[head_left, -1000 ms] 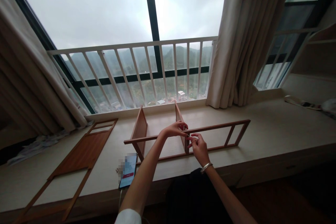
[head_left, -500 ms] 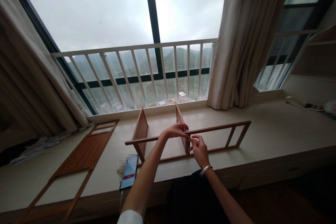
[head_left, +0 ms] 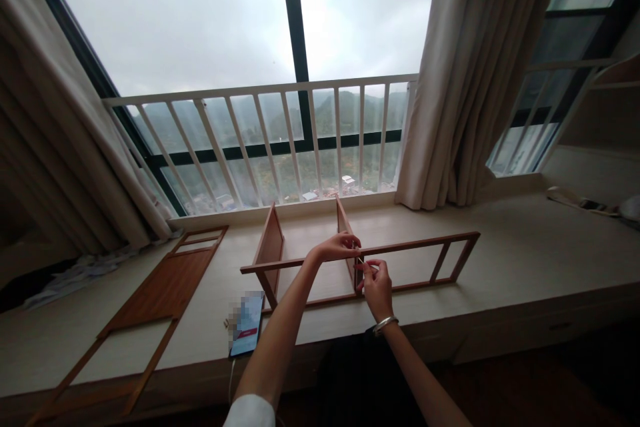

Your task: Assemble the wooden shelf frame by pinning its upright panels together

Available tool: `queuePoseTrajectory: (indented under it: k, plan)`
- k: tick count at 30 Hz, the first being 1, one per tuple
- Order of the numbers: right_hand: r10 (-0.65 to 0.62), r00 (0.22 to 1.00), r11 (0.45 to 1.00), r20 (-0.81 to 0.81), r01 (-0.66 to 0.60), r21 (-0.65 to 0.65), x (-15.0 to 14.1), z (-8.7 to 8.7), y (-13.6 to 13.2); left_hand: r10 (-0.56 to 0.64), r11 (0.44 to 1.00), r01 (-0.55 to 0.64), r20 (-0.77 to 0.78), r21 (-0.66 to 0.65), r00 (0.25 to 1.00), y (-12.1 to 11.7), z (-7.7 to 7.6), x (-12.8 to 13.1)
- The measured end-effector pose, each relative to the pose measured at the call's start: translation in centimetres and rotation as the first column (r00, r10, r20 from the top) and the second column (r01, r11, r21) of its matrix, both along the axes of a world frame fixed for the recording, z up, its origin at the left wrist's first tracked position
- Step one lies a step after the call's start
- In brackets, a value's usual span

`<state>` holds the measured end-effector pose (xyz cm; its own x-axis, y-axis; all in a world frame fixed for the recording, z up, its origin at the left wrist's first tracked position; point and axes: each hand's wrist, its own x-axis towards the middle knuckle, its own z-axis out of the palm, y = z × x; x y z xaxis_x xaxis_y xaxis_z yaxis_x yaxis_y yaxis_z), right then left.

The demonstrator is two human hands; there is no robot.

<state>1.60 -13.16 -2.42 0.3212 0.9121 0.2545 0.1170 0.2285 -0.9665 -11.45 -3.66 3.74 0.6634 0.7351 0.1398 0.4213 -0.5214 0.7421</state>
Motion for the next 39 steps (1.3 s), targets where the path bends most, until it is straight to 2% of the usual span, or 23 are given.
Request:
queuePoseTrajectory:
  k: [5,14,26,32,39]
  plan:
    - [0.003,0.997,1.0,-0.077,-0.002,0.004,-0.4,0.3,0.0,-0.004,1.0,0.005,0.026,-0.004,1.0,-0.1,-0.1,-0.1]
    - [-0.14,0.99,0.989,0.012,0.14,0.045,-0.7,0.5,-0.5,-0.003,1.0,0.003,0.005,0.004,1.0,-0.1,0.0,-0.2]
    - [-0.208,0.976,0.976,-0.062,0.211,0.051,-2.3,0.8,-0.6,0.01,1.0,-0.01,-0.006,-0.001,1.0,-0.1,0.0,-0.1]
    - [-0.192,0.976,0.979,-0.101,0.197,0.047,-2.0,-0.2,-0.5,-0.009,0.998,0.009,0.0,-0.054,1.0,-0.1,0.0,0.0]
    - [-0.093,0.978,0.994,-0.189,0.102,0.037,-1.4,-0.6,-0.2,-0.024,0.998,0.024,0.0,-0.052,1.0,-0.2,0.5,0.1]
